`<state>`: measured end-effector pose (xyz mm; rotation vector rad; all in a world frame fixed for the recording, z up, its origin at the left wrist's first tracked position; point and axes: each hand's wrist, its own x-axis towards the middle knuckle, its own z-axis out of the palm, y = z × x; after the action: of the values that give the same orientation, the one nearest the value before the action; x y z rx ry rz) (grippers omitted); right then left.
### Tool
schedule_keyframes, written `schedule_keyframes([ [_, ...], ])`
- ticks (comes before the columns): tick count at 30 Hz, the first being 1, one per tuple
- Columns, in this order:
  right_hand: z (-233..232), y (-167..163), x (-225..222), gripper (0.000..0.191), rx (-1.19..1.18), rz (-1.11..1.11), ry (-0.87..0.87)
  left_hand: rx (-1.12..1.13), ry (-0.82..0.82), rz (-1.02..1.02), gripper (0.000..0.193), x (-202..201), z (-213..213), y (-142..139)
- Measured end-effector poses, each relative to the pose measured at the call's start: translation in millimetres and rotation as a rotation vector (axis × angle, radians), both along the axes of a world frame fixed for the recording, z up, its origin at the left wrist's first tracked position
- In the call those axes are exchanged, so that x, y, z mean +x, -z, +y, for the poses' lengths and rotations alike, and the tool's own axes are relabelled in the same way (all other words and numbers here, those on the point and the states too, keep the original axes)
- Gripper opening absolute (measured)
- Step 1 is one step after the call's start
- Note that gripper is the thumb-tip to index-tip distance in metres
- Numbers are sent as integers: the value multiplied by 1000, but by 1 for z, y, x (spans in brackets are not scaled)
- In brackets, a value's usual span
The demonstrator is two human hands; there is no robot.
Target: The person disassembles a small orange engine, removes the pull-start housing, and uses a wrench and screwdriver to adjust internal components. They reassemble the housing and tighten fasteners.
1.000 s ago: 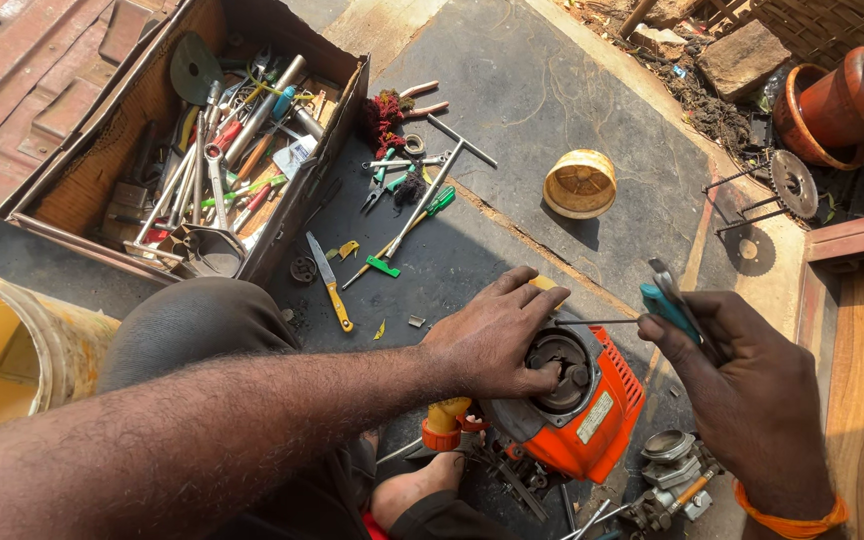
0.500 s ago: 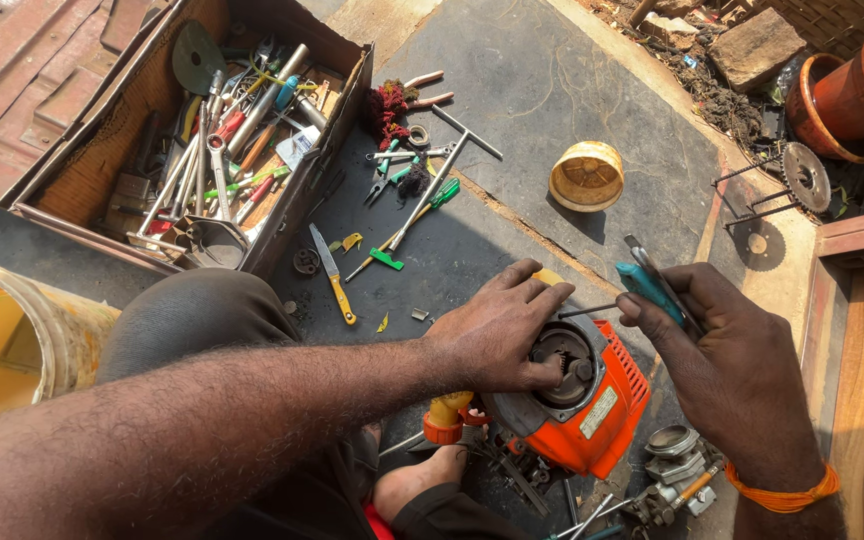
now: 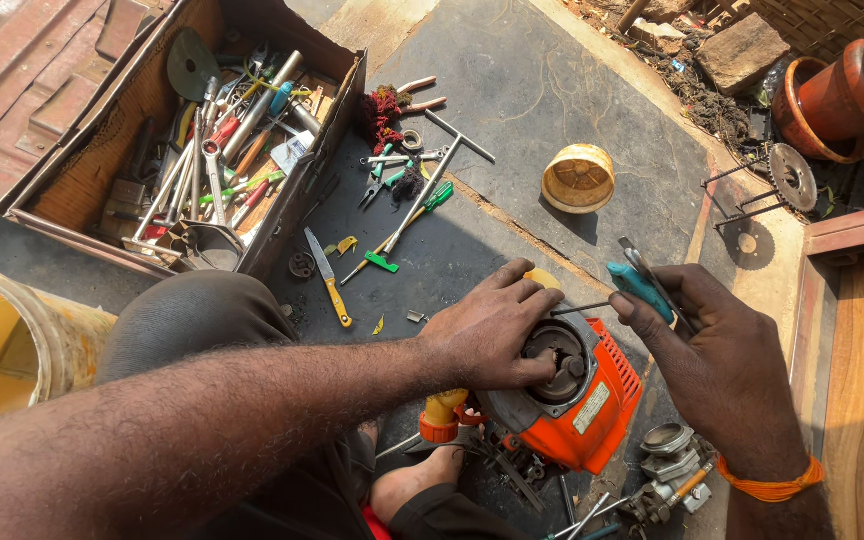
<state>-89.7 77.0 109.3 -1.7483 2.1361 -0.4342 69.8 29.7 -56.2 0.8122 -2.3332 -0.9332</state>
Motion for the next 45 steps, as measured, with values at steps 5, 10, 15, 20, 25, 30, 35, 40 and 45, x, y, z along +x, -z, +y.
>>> schedule_keyframes([
  [5, 7, 17, -13, 36, -43, -244, 6, 39, 0, 10, 78, -1, -1, 3],
  [10, 8, 26, -24, 36, -49, -398, 5, 71, -6, 10, 76, -3, -3, 2],
  [15, 8, 31, -28, 36, -60, -476, 2, 111, -5, 9, 70, 0, -3, 2],
  [20, 11, 38, -31, 38, -76, -451, 15, 179, -21, 73, 61, 0, -5, 4],
  [25, 24, 46, -50, 37, -190, -554, 60, 186, -28, 39, 62, -3, -7, 8],
  [30, 64, 68, -82, 40, -226, -690, 267, 114, -24, 29, 74, -2, -6, 3],
  [35, 101, 97, -95, 37, 41, -692, 286, 31, 75, -67, 100, 7, -4, -7],
  [40, 107, 96, -85, 34, 127, -342, 304, -50, 139, -252, 128, 9, -2, -9],
  [45, 90, 85, -70, 34, 211, -84, 199, -36, 139, -316, 125, 6, -5, -10],
])
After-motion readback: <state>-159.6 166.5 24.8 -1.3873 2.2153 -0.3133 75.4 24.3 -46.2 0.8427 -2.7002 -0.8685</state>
